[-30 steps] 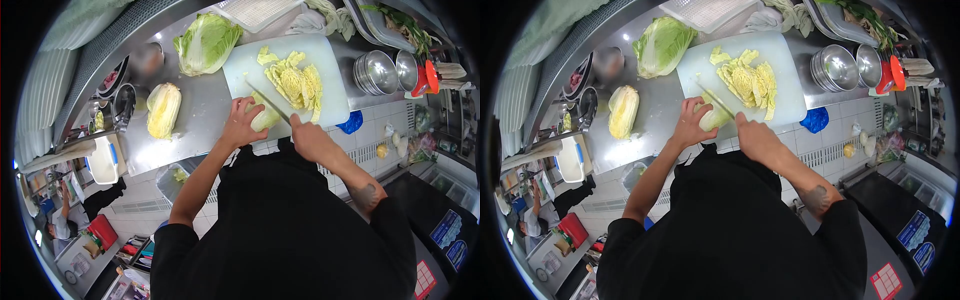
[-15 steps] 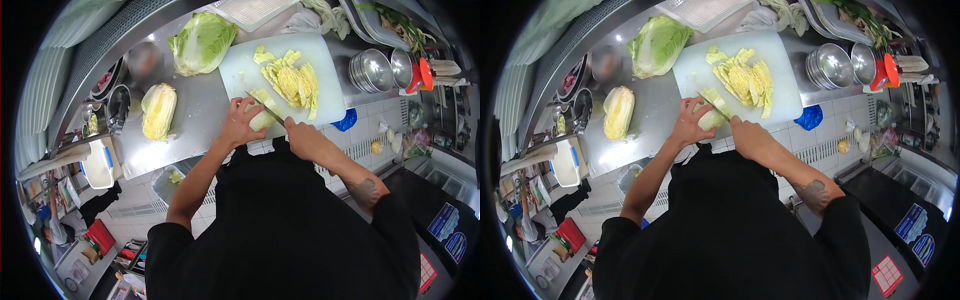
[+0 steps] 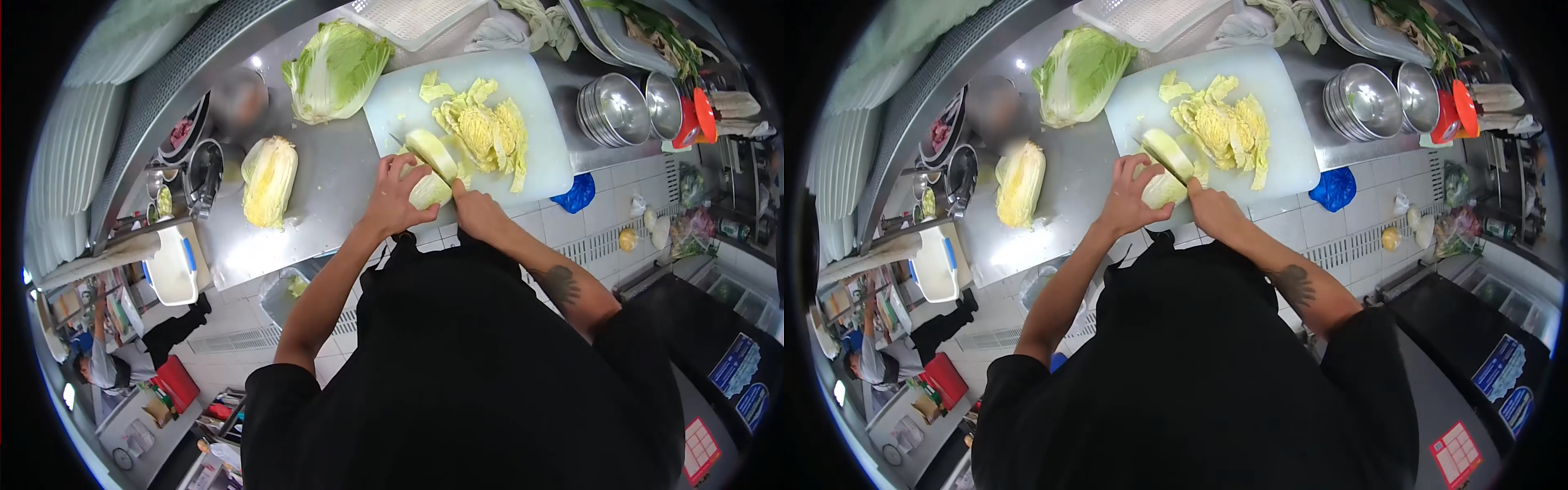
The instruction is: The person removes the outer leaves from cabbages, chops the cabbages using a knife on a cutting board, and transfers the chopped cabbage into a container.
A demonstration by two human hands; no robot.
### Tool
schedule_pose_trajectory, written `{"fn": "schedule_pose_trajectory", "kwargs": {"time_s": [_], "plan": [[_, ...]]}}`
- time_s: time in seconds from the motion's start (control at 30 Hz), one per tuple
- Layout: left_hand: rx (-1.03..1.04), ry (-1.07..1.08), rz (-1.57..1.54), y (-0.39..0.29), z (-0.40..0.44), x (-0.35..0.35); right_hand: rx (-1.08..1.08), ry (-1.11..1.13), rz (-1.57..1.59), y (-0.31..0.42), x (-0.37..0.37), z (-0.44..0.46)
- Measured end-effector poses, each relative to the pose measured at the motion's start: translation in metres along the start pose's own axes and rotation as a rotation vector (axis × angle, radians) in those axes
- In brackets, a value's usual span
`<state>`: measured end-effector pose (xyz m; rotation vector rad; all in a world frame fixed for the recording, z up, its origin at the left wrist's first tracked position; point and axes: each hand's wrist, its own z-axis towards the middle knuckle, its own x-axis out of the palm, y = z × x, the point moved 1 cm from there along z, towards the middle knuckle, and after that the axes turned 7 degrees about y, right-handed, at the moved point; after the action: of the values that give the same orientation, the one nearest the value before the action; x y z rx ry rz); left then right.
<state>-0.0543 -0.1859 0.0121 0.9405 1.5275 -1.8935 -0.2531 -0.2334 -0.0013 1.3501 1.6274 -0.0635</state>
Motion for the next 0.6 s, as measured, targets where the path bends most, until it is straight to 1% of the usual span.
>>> {"fn": "schedule_pose_trajectory", "kwargs": {"time_s": [0.1, 0.13, 0.17, 0.2, 0.27, 0.3, 0.37, 0.47, 0.57, 0.6], "plan": [[0.025, 0.025, 0.161, -0.022, -0.010, -0.019, -0.032, -0.003, 0.017, -0.012, -0.011, -0.001], [0.043, 0.012, 0.134, -0.019, -0.008, -0.016, -0.054, -0.002, 0.015, -0.022, -0.017, 0.001], [0.051, 0.003, 0.105, -0.015, -0.012, -0.010, -0.074, -0.053, 0.018, -0.042, -0.012, 0.008], [0.056, -0.009, 0.077, -0.011, -0.016, -0.004, -0.058, -0.085, 0.049, -0.036, -0.030, 0.001], [0.107, -0.081, 0.046, -0.002, -0.006, 0.009, -0.061, -0.076, 0.019, -0.026, -0.052, -0.014], [0.130, -0.115, 0.029, -0.001, -0.002, 0.013, -0.016, -0.067, 0.003, -0.014, -0.063, -0.025], [0.133, -0.125, 0.060, -0.004, 0.004, 0.012, 0.073, -0.049, -0.038, 0.015, -0.085, -0.050], [0.144, -0.141, 0.076, -0.004, 0.006, 0.013, 0.122, 0.033, -0.071, 0.040, -0.100, -0.075], [0.179, -0.162, 0.049, 0.004, 0.008, 0.017, 0.038, 0.079, -0.112, 0.047, -0.093, -0.087], [0.195, -0.173, 0.032, 0.005, 0.011, 0.018, 0.043, 0.090, -0.112, 0.049, -0.092, -0.090]]}}
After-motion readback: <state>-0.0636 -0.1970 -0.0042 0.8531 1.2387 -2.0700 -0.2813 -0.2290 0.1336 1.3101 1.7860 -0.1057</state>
